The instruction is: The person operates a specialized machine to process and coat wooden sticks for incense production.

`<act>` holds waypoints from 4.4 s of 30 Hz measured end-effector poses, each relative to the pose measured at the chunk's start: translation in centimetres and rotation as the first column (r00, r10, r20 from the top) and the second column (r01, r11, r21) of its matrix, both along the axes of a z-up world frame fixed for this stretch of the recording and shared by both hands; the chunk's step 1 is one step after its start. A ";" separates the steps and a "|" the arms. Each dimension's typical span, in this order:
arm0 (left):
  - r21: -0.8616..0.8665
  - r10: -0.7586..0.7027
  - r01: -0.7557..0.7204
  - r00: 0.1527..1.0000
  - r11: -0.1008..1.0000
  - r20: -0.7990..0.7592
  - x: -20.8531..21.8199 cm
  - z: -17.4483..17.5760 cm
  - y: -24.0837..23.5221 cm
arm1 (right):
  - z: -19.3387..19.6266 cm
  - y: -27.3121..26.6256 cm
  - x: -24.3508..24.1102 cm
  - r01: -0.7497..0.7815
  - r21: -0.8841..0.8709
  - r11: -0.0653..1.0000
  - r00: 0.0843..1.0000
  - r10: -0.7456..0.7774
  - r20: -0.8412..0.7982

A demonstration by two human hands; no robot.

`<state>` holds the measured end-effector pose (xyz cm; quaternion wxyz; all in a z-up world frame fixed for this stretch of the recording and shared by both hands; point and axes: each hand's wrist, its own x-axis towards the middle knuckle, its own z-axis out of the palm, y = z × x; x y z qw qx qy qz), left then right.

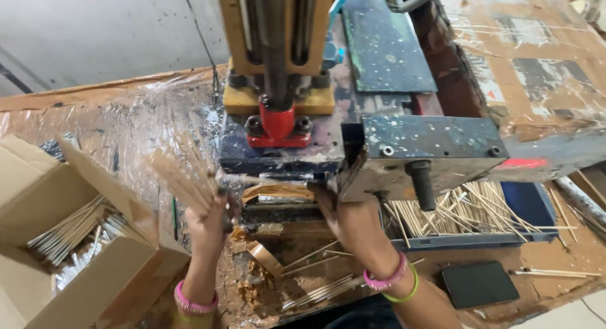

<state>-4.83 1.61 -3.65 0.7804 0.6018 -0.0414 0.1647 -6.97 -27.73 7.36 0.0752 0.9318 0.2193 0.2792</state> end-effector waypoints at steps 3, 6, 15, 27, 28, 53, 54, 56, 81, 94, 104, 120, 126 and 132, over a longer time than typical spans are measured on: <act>0.130 0.096 -0.088 0.994 0.988 -0.061 -3.6 -2.9 1.9 | -3.2 -3.2 -3.0 -0.235 0.652 0.721 0.945 0.327 -0.020; 0.340 0.155 -0.038 0.933 0.940 -0.325 -6.1 -10.1 6.7 | -7.8 -8.7 -6.5 -0.103 0.864 0.493 0.994 0.072 0.078; 0.250 -0.355 0.497 0.820 0.831 -0.450 -7.6 -10.8 3.0 | -7.1 -7.9 -7.5 0.205 0.797 0.568 0.962 0.034 -0.271; 0.127 -0.216 0.216 0.976 0.968 -0.016 0.5 2.4 3.8 | -1.9 0.0 0.5 -0.269 0.818 0.508 0.756 0.638 -0.147; 0.073 -0.211 0.214 0.976 0.974 -0.046 1.3 3.3 3.2 | -1.4 0.9 1.6 -0.325 0.744 0.583 0.782 0.609 -0.135; 0.041 -0.095 0.109 0.961 0.993 -0.262 3.3 4.4 0.5 | -3.6 -0.3 2.8 -0.067 0.298 0.952 0.997 0.073 -0.008; 0.041 -0.104 0.120 0.957 0.992 -0.270 2.1 4.5 0.3 | -3.2 -0.2 2.1 -0.055 0.300 0.953 0.998 0.063 -0.016; 0.085 -0.010 0.030 0.973 0.996 -0.229 0.5 5.0 -0.3 | -2.3 0.0 1.4 -0.097 -0.161 0.982 0.987 0.116 0.114; 0.168 -0.286 0.293 0.956 0.941 -0.066 -1.4 2.3 2.8 | -4.4 -1.8 -0.9 -0.007 0.997 0.072 0.603 0.796 -0.053; -0.111 -0.067 0.060 0.996 0.992 -0.052 5.3 2.2 -0.3 | -2.1 1.8 1.5 -0.180 0.390 0.903 0.982 0.188 0.018; -0.052 -0.080 0.073 0.987 0.996 -0.139 4.6 3.3 -0.1 | -0.3 2.1 1.8 -0.131 0.476 0.870 0.990 0.141 0.015; 0.309 0.023 0.202 0.803 0.929 -0.595 -12.8 -25.0 3.9 | -9.5 -11.5 -7.2 0.534 0.733 0.421 0.843 -0.326 -0.427; -0.157 -0.218 0.167 0.468 0.973 -0.856 -11.1 -25.0 1.8 | -9.8 -7.0 -6.9 0.237 0.743 0.626 0.948 0.019 -0.319; 0.654 -0.249 0.102 0.959 0.749 0.136 -6.8 -3.2 -0.6 | -6.3 -3.4 -4.2 0.160 0.987 -0.011 0.580 0.810 -0.085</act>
